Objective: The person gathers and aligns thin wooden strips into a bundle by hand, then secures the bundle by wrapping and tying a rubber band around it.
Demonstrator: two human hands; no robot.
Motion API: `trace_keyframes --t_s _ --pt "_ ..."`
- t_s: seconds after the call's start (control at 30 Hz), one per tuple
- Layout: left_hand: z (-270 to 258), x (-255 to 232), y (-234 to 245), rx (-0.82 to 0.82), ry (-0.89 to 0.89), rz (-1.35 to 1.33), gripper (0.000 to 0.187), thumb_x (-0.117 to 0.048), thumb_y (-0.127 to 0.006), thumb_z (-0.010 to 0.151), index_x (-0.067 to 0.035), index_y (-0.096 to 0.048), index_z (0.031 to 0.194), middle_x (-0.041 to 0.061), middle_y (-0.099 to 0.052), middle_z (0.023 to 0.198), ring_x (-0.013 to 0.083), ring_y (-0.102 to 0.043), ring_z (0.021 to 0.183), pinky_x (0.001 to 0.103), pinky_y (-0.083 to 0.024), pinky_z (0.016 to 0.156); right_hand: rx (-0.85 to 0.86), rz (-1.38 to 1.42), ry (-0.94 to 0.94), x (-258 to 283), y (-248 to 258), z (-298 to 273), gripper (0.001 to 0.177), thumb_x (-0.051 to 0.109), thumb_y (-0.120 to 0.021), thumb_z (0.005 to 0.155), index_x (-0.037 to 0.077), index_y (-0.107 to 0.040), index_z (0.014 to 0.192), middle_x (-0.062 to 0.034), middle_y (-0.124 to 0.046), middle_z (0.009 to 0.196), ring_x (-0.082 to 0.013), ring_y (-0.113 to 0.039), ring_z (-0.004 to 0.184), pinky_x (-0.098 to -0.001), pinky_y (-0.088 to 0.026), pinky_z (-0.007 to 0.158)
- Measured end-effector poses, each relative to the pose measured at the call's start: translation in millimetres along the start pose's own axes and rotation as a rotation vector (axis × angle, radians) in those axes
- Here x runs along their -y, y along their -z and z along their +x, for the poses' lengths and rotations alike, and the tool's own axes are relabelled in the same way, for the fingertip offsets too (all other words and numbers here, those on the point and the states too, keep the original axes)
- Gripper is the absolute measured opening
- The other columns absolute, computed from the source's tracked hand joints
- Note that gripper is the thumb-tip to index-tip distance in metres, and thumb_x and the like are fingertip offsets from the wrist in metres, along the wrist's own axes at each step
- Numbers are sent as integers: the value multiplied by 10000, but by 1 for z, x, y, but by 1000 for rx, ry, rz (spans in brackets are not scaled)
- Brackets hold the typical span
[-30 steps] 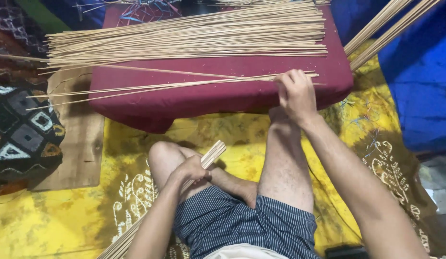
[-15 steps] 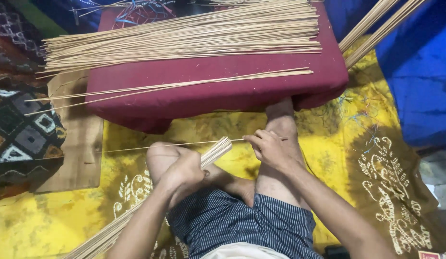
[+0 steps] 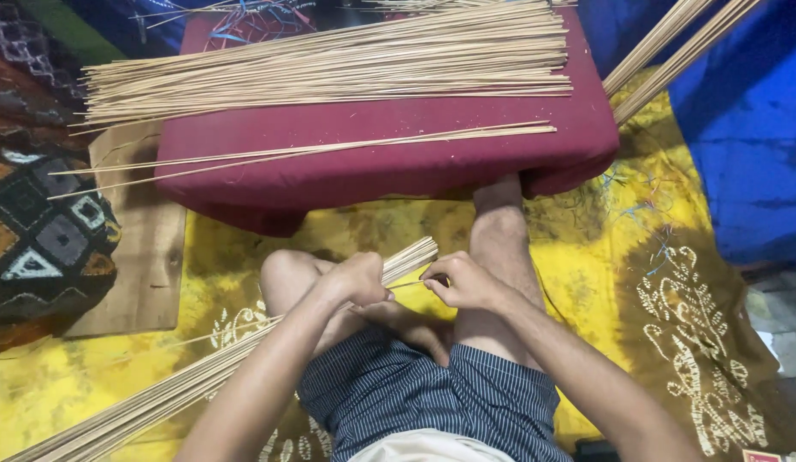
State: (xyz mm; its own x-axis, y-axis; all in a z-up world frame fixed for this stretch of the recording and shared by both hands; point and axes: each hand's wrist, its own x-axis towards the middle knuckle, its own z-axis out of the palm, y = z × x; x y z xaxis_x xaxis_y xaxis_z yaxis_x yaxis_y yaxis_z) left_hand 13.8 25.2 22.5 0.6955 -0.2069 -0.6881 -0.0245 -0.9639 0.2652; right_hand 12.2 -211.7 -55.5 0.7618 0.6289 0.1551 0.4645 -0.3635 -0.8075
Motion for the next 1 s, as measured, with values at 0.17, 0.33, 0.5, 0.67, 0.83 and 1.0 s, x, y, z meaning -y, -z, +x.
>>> trace_keyframes --t_s 0.17,0.33,0.5,0.67,0.83,1.0 --pt "10 12 -4 -29 29 -36 415 -348 -772 744 -1 -789 970 230 -769 1043 345 -729 1121 491 -584 934 -55 -81 -43 -7 15 -4 105 132 -779 804 81 -817 887 -141 -743 733 -276 -694 590 -389 -546 575" --pt "12 30 -3 47 104 -75 263 -365 -720 806 -198 -804 621 17 -753 650 189 -782 753 347 -604 765 -156 17 -235 -48 18 -13 118 124 -821 808 100 -836 922 -111 -723 763 -197 -648 636 -312 -519 586" --pt "16 35 -28 195 -30 -282 182 -202 -729 765 -69 -800 665 44 -673 528 134 -647 453 295 -557 542 -515 977 -603 -57 -15 -10 320 -48 -772 838 6 -620 1115 -112 -725 893 -269 -762 760 -363 -674 659" --pt "29 45 -48 295 -75 -574 221 -174 -776 786 44 -759 820 127 -716 637 134 -620 472 276 -544 473 -652 1073 -593 -66 -42 -13 440 -35 -735 877 35 -477 1226 -77 -670 920 -275 -754 764 -359 -665 647" --pt "29 41 -50 296 -64 -849 289 -143 -789 833 109 -668 908 171 -715 700 115 -574 476 256 -537 418 -681 1103 -532 -68 -50 -15 418 -73 -749 875 -11 -520 1219 -123 -691 934 -288 -762 755 -326 -666 619" --pt "53 42 -72 332 -54 -1061 315 -132 -826 850 110 -629 898 86 -558 646 121 -543 473 258 -537 407 -658 1142 -533 -66 -61 -15 421 -89 -761 866 -12 -564 1230 -149 -686 937 -294 -767 746 -329 -686 611"
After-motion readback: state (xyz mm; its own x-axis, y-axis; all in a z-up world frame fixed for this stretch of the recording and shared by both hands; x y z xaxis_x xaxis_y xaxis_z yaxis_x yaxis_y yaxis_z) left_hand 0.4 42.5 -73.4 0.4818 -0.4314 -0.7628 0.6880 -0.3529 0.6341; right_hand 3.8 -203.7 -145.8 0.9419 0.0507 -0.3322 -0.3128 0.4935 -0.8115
